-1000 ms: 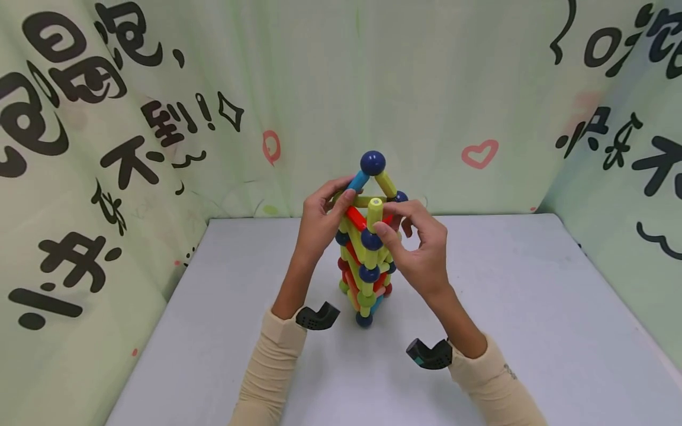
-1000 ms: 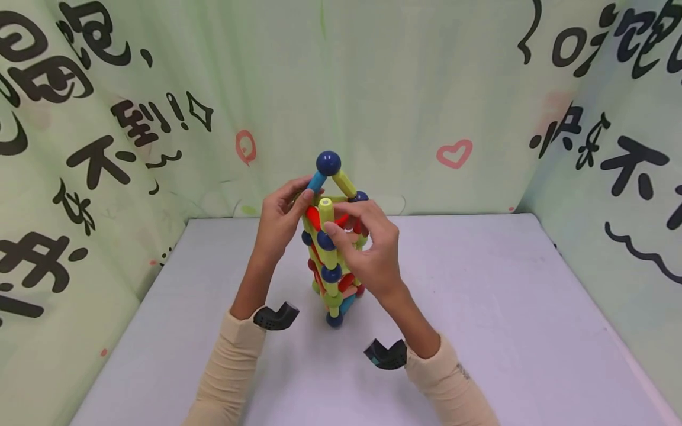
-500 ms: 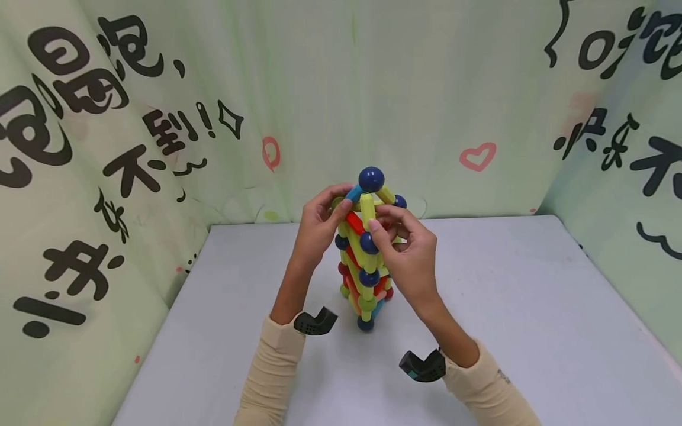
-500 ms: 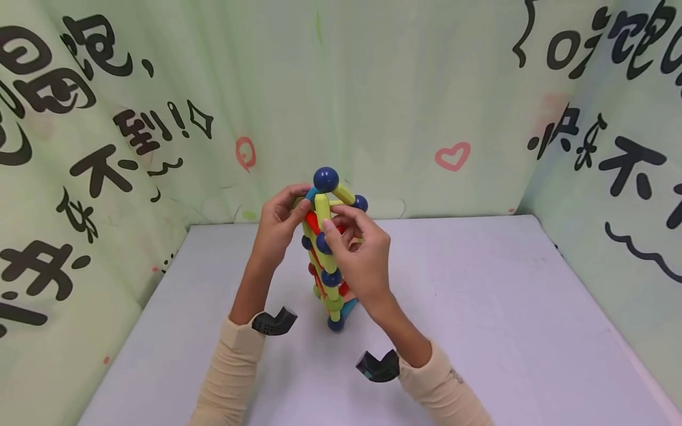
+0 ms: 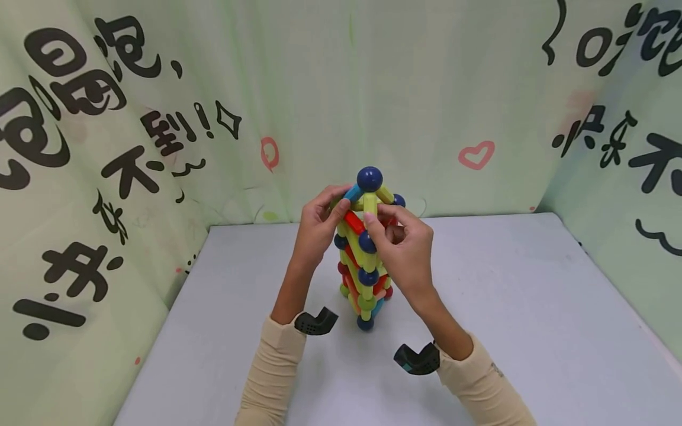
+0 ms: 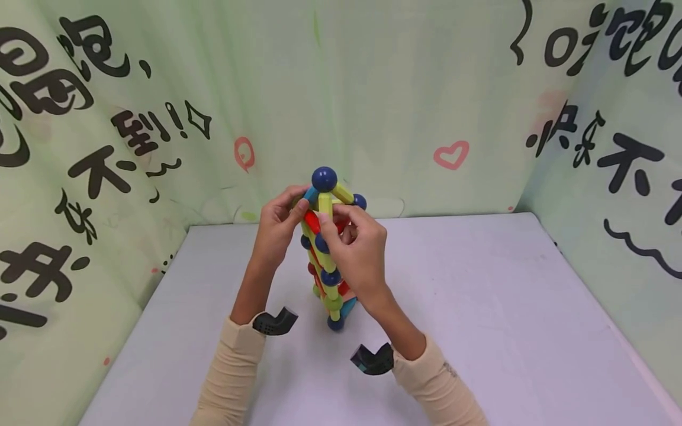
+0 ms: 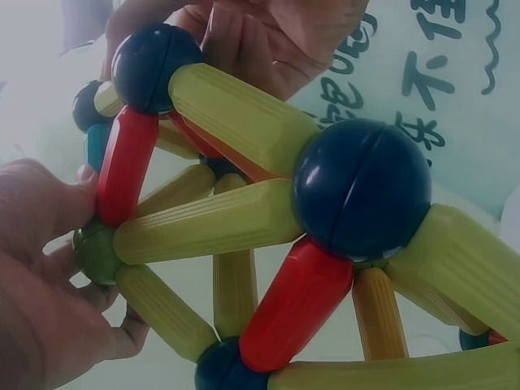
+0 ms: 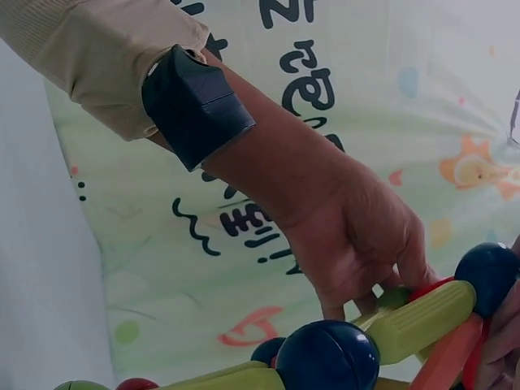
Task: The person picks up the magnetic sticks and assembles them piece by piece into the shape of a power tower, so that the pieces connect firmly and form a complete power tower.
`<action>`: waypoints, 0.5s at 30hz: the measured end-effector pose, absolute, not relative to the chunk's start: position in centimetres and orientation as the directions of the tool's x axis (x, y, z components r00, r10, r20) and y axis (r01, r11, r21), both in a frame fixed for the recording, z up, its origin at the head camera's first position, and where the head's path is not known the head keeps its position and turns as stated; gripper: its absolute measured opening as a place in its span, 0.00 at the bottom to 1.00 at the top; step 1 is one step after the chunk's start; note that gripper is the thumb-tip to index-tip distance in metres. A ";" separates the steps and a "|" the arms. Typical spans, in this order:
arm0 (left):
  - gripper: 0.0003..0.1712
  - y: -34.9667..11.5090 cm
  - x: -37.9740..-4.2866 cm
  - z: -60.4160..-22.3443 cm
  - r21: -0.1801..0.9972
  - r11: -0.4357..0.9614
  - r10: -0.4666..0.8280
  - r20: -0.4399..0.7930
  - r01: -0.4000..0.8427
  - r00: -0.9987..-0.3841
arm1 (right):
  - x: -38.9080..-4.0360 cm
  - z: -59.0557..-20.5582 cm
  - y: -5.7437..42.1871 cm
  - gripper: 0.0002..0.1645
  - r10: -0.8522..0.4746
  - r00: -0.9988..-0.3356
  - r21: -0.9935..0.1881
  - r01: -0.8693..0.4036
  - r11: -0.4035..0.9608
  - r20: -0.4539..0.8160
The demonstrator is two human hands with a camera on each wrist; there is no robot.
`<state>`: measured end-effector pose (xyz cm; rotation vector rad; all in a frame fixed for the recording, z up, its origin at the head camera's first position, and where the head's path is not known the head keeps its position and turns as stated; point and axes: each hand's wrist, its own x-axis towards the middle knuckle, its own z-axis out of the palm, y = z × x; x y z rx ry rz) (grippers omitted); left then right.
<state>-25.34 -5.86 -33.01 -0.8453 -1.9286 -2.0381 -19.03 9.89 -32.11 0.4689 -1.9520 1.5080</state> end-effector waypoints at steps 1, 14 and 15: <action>0.19 -5.9 -25.4 -33.0 0.844 -0.118 0.230 0.536 0.524 -0.812 | -19.1 -32.2 9.9 0.13 0.094 -0.747 -0.738 -0.614 0.281 0.658; 0.23 -7.7 -25.8 -34.4 0.811 0.037 0.209 0.565 0.583 -0.798 | -19.2 -33.2 11.5 0.15 0.137 -0.664 -0.676 -0.699 0.234 0.735; 0.22 -8.0 -25.9 -34.7 0.790 0.106 0.192 0.579 0.603 -0.792 | -19.3 -33.5 12.0 0.15 0.157 -0.646 -0.663 -0.705 0.252 0.747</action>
